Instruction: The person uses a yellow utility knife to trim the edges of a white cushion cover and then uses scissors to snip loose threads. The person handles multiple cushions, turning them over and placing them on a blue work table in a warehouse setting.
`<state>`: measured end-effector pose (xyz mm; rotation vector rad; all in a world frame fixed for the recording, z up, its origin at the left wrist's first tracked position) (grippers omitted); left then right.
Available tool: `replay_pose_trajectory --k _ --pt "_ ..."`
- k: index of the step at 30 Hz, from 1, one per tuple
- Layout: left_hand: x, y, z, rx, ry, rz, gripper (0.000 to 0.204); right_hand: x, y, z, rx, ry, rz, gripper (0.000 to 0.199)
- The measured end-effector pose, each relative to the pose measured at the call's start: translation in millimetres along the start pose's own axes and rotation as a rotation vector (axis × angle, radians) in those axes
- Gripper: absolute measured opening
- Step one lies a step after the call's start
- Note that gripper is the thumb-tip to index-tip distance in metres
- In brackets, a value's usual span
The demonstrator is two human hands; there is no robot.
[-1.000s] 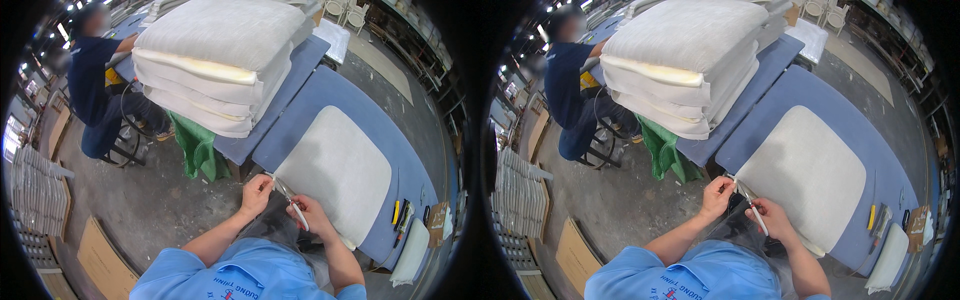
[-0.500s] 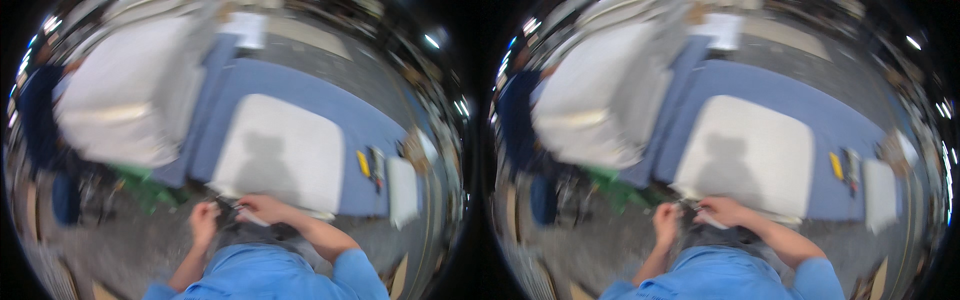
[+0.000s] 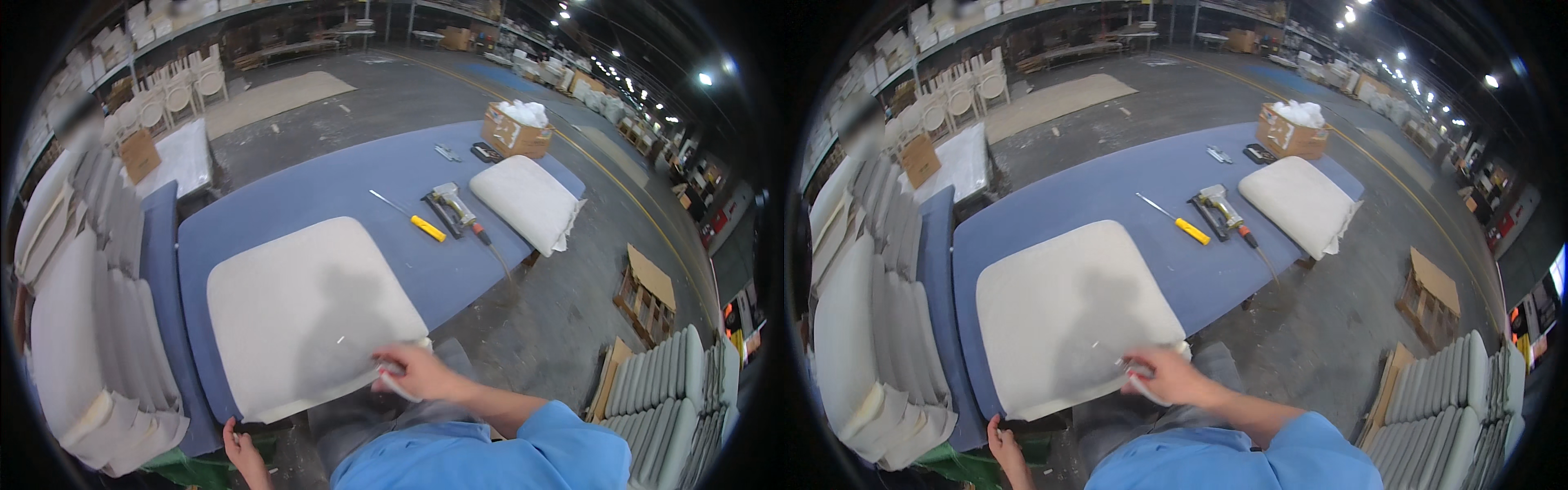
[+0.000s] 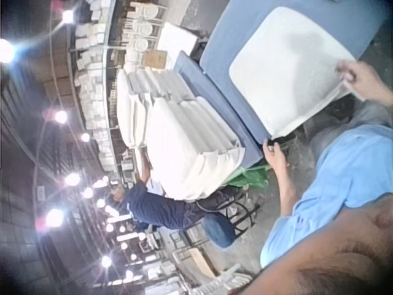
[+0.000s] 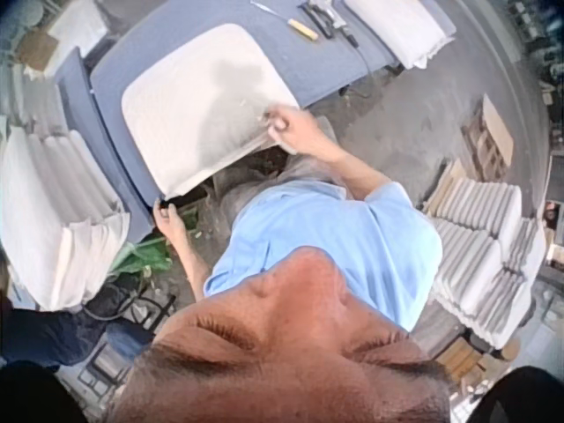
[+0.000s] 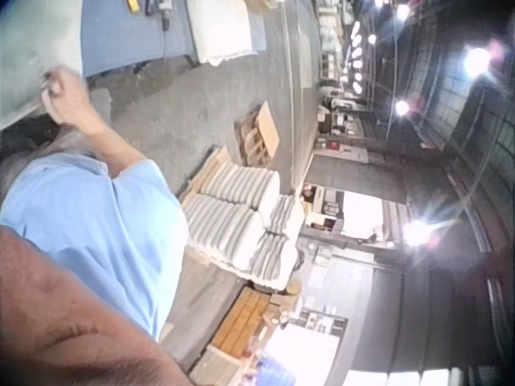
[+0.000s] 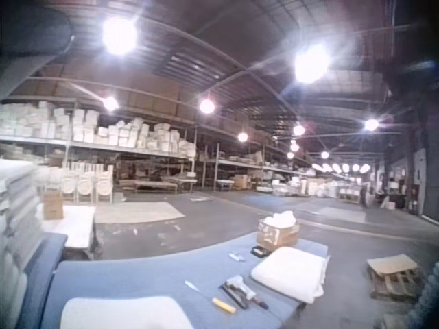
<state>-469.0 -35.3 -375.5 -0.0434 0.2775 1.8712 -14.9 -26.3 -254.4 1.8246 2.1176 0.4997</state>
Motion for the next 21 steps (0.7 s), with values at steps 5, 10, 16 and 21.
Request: replay_pose_trajectory --k 5,10,16,21 --pt "4 -38 49 0.124 -0.062 -0.184 0.042 -14 122 53 -0.302 -0.266 0.465 0.055" --pt "22 -32 50 0.252 0.052 -0.282 0.023 14 84 118 0.239 -0.407 0.293 0.050" --pt "14 -60 103 0.617 -0.179 -0.359 0.027 33 89 134 0.427 -0.332 0.361 0.049" --pt "0 -89 73 0.107 0.030 -0.398 0.022 83 163 111 0.260 -0.217 0.407 0.041"
Point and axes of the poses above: each hand's wrist, its own x-axis towards the middle knuckle, its own y-axis out of the back of the hand, z = x × y, the point moved 9 cm from there along x, towards the middle knuckle, and after that the axes turned 6 degrees about -z, right-handed, at the moved point
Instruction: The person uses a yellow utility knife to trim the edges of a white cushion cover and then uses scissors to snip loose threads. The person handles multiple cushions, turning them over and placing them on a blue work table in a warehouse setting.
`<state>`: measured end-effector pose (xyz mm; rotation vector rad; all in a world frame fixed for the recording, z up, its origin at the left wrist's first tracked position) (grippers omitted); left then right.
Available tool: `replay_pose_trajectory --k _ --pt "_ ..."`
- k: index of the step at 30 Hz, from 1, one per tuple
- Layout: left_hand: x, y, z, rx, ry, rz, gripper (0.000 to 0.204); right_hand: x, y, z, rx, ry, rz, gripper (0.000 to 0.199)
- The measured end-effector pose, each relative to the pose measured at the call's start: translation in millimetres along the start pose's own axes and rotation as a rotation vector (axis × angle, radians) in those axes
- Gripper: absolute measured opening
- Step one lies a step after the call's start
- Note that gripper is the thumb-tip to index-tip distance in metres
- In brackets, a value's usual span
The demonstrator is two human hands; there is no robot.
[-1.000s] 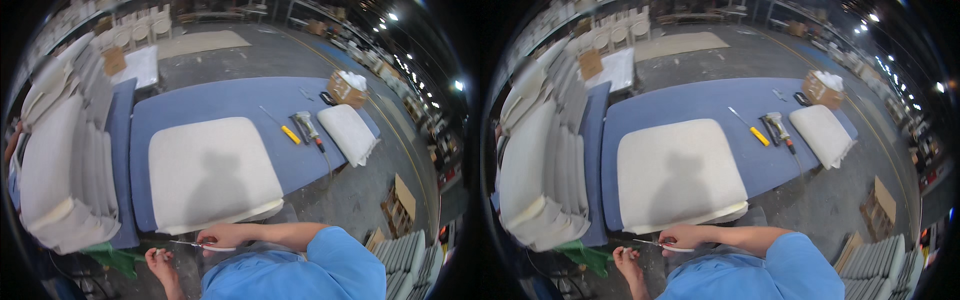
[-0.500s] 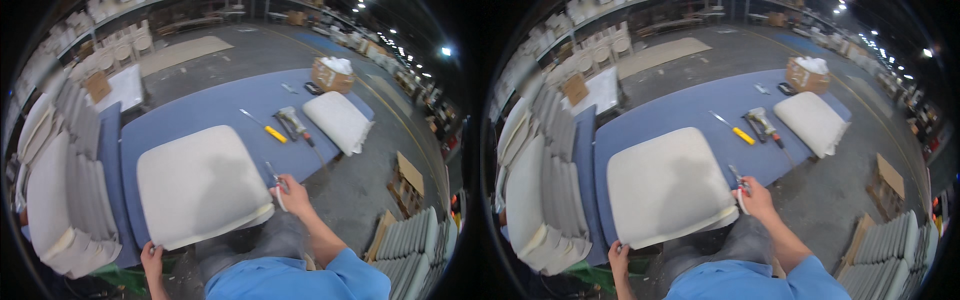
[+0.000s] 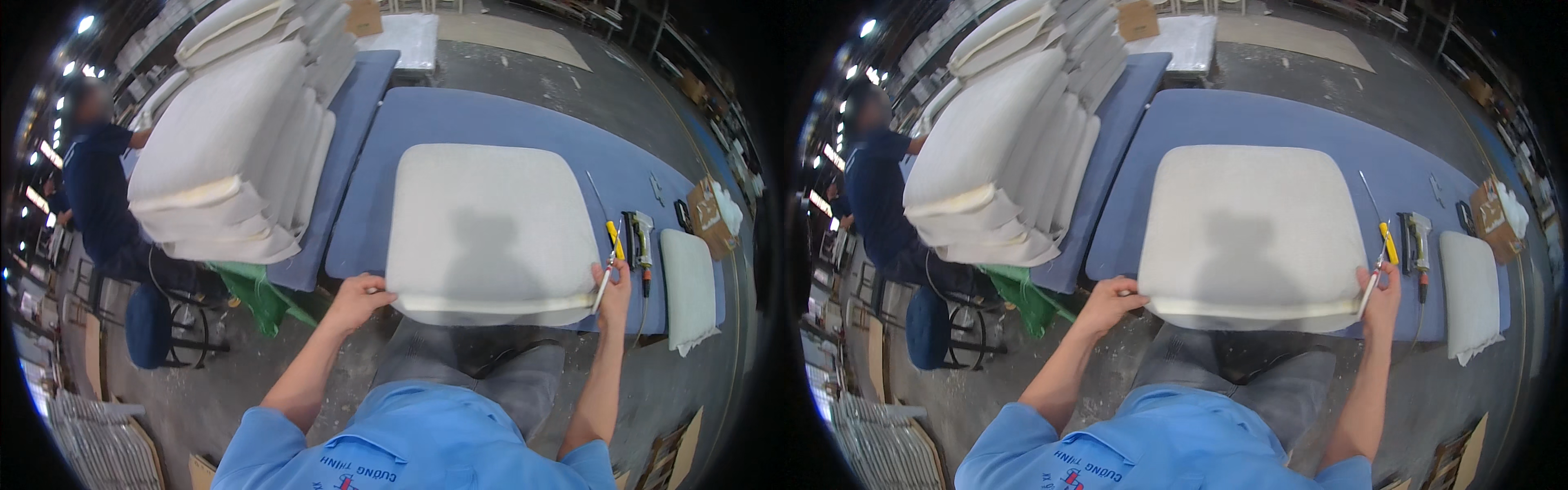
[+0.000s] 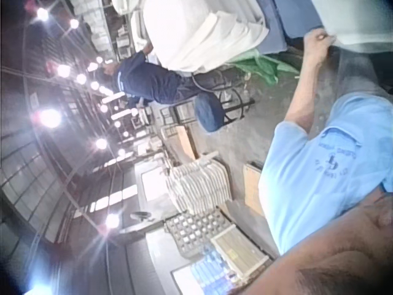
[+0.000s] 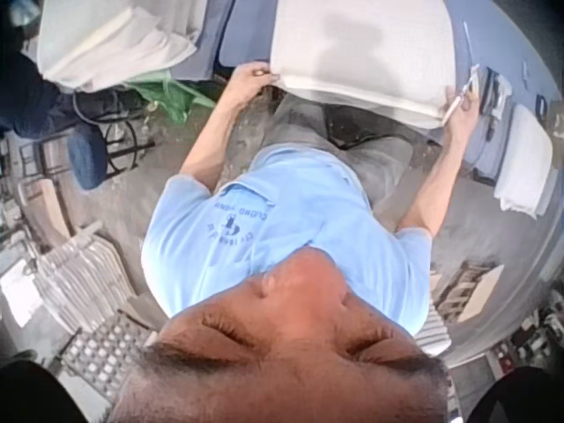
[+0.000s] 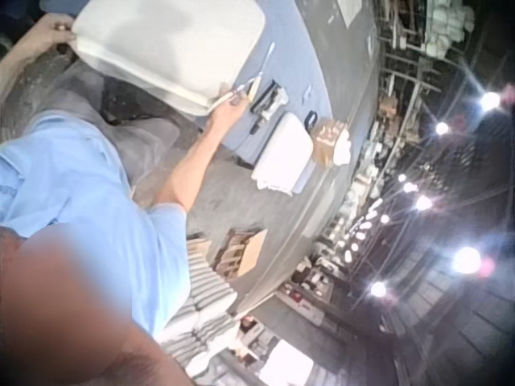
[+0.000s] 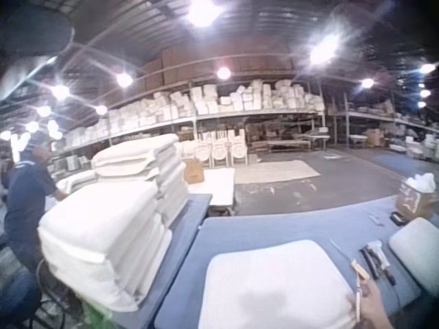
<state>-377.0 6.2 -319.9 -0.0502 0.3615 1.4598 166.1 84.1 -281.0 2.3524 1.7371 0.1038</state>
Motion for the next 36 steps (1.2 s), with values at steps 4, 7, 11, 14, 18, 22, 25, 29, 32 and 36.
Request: replay_pose_trajectory --k 4,7,11,14,18,22,25,29,32,36 --pt "-13 -17 -45 -0.101 0.137 0.031 0.012 1 -19 8 -0.413 0.015 -0.149 0.038" --pt "-29 -27 -65 -0.159 0.200 -0.019 0.017 -30 3 6 -0.329 0.223 -0.010 0.039" --pt "-47 -24 -68 -0.150 0.174 0.001 0.021 -77 -25 -4 0.007 0.062 -0.066 0.041" --pt "-49 -29 -68 -0.190 0.153 -0.037 0.024 -136 -93 -20 0.318 -0.075 -0.480 0.055" --pt "-50 -38 -67 -0.181 0.209 -0.112 0.026 -219 -180 -10 0.499 -0.429 -1.049 0.070" --pt "-58 -42 -79 -0.354 0.190 -0.130 0.023 -274 -224 -13 0.592 -0.683 -1.319 0.065" --pt "-62 -41 -78 -0.381 0.225 -0.106 0.021 -295 -238 0 0.556 -0.909 -1.403 0.064" --pt "-66 -40 -77 -0.387 0.227 -0.089 0.022 -307 -247 13 0.462 -1.043 -1.450 0.066" --pt "-67 -39 -73 -0.381 0.237 -0.055 0.023 -311 -255 16 0.384 -1.041 -1.450 0.067" --pt "-68 -39 -66 -0.339 0.241 -0.025 0.024 -309 -269 10 0.291 -0.926 -1.352 0.068"
Point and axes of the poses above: each hand's wrist, its own x-axis towards the middle knuckle, its own y-axis out of the back of the hand, z = x × y, the point moved 9 cm from there along x, towards the middle knuckle, and after that the axes turned 6 degrees about -z, right-handed, at the moved point
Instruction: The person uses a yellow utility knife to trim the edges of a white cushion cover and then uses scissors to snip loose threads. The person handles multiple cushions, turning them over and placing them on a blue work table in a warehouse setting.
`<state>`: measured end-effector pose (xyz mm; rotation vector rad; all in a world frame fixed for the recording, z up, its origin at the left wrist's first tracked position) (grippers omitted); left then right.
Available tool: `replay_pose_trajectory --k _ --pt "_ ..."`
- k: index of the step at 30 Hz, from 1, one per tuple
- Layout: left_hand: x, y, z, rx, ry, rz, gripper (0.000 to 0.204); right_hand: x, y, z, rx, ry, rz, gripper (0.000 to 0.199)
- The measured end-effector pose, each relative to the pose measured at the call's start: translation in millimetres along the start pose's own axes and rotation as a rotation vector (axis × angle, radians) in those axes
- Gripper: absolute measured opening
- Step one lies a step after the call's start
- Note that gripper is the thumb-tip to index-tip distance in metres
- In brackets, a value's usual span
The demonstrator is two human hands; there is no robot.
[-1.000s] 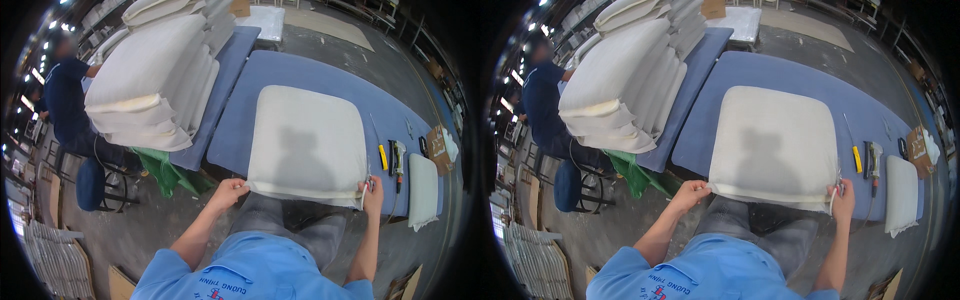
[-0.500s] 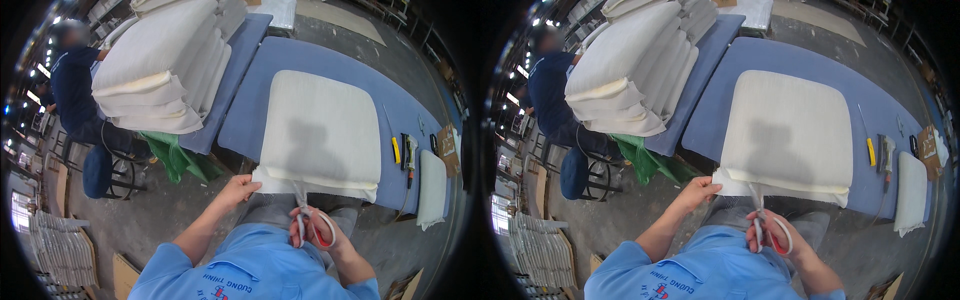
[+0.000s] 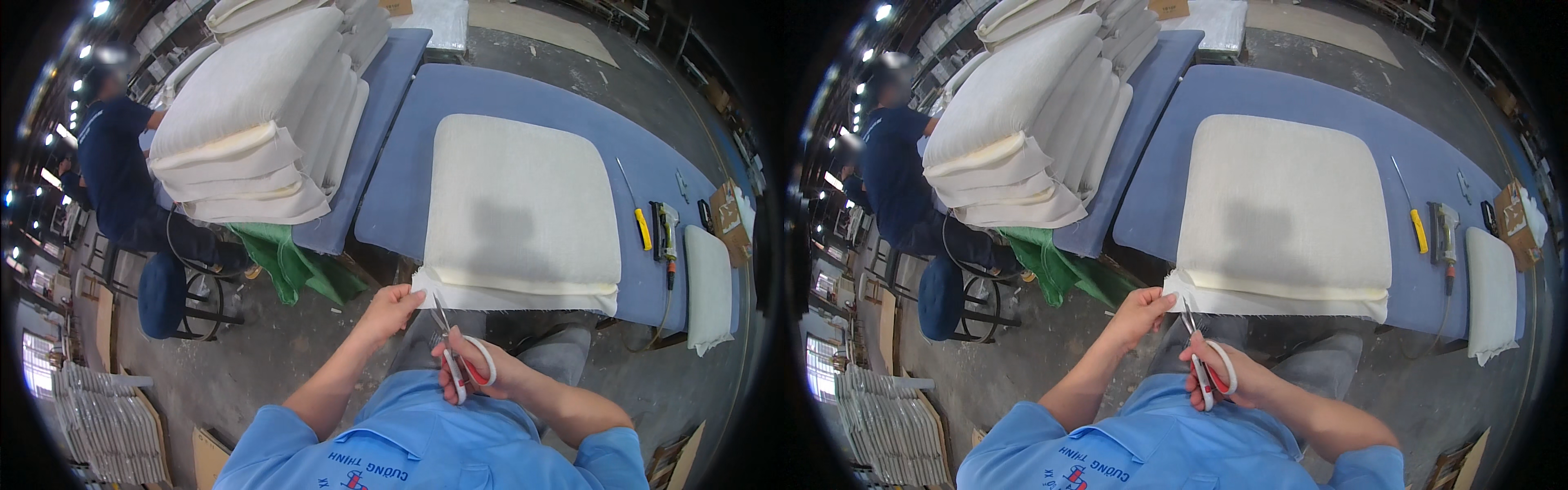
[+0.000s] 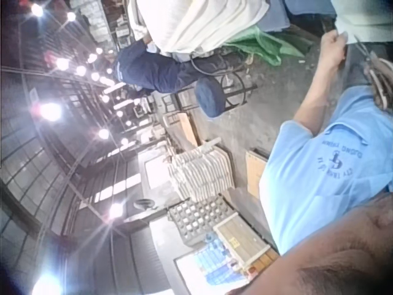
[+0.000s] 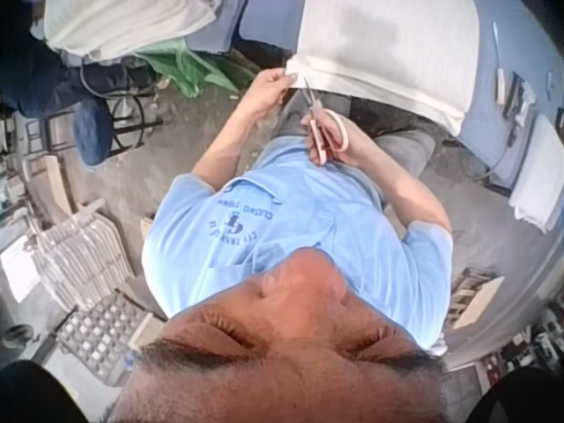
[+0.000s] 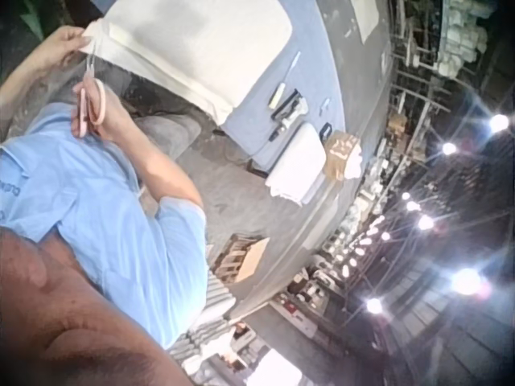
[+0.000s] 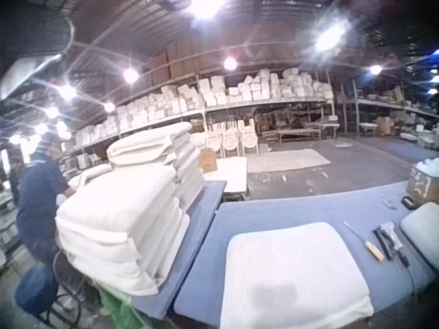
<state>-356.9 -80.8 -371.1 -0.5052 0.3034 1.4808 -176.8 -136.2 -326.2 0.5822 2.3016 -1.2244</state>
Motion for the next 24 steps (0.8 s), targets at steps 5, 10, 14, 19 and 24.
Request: replay_pose_trajectory --k 5,10,14,19,24 --pt "-7 -6 10 0.004 -0.009 0.020 0.025 15 -6 -3 -0.013 0.103 0.109 0.065" --pt "-3 -3 0 -0.022 -0.010 0.015 0.025 27 -8 -3 -0.020 0.177 0.132 0.061" --pt "-3 -5 0 -0.049 -0.033 -0.008 0.024 29 -8 -3 -0.036 0.192 0.172 0.060" --pt "0 -3 -5 -0.077 -0.062 -0.028 0.024 32 -6 0 -0.045 0.216 0.184 0.057" --pt "0 -1 -7 -0.087 -0.057 -0.030 0.023 33 -3 5 -0.146 0.246 0.229 0.052"
Point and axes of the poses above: each hand's wrist, its own x-axis towards the middle knuckle, its own y-axis out of the back of the hand, z = x × y, the point moved 9 cm from there along x, towards the middle knuckle, and after that the axes turned 6 degrees about -z, right-handed, at the moved point
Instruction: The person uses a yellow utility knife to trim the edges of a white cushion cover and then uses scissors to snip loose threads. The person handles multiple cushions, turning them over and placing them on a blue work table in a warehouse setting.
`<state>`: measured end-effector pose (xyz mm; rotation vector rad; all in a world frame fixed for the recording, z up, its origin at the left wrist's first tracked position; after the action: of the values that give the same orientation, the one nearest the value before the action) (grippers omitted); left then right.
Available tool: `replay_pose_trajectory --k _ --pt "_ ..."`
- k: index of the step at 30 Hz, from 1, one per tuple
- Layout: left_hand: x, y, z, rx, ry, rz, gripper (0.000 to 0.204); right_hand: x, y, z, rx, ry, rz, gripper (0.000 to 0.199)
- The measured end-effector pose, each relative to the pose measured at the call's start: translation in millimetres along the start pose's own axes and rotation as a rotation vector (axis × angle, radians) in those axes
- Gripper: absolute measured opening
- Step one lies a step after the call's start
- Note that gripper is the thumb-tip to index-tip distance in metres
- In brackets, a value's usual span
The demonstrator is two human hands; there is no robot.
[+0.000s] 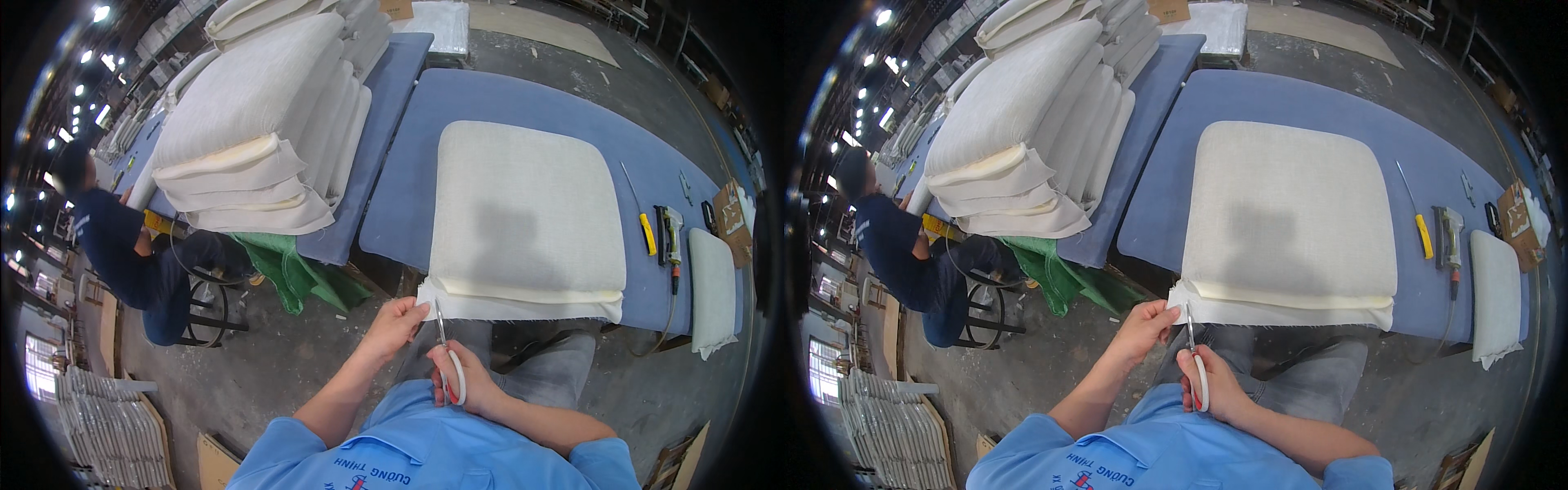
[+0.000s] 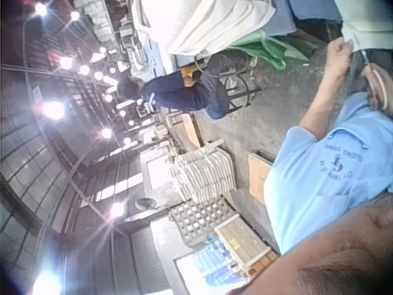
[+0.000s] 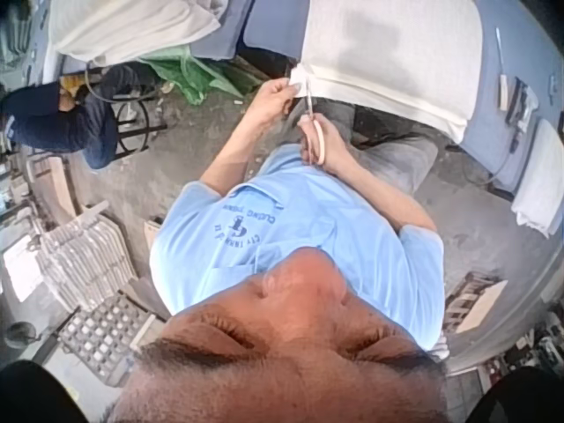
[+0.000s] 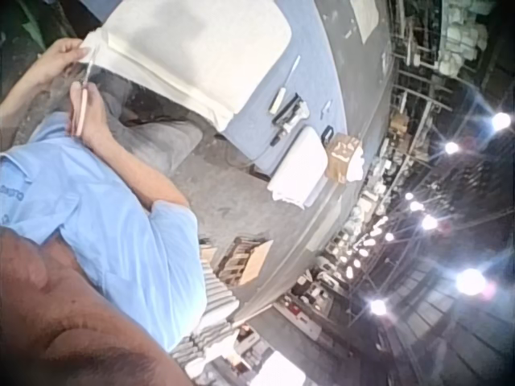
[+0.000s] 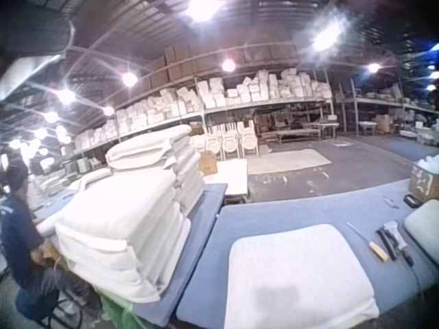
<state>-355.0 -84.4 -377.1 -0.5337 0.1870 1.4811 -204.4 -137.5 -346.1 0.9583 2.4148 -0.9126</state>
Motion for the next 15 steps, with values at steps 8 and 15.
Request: replay_pose_trajectory --k 8,15 --pt "0 2 0 -0.038 0.015 0.005 0.021 9 2 -9 0.040 0.031 0.007 0.045" --pt "-1 2 3 -0.046 0.008 -0.014 0.020 14 6 -7 -0.019 0.076 -0.010 0.044"
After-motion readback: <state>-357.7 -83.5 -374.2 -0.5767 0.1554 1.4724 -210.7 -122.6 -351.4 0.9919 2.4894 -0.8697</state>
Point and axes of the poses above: each hand's wrist, its own x-axis towards the middle knuckle, its own y-axis out of the back of the hand, z = x × y, the point moved 9 cm from there along x, towards the middle knuckle, and after that the axes turned 6 degrees about -z, right-handed, at the moved point
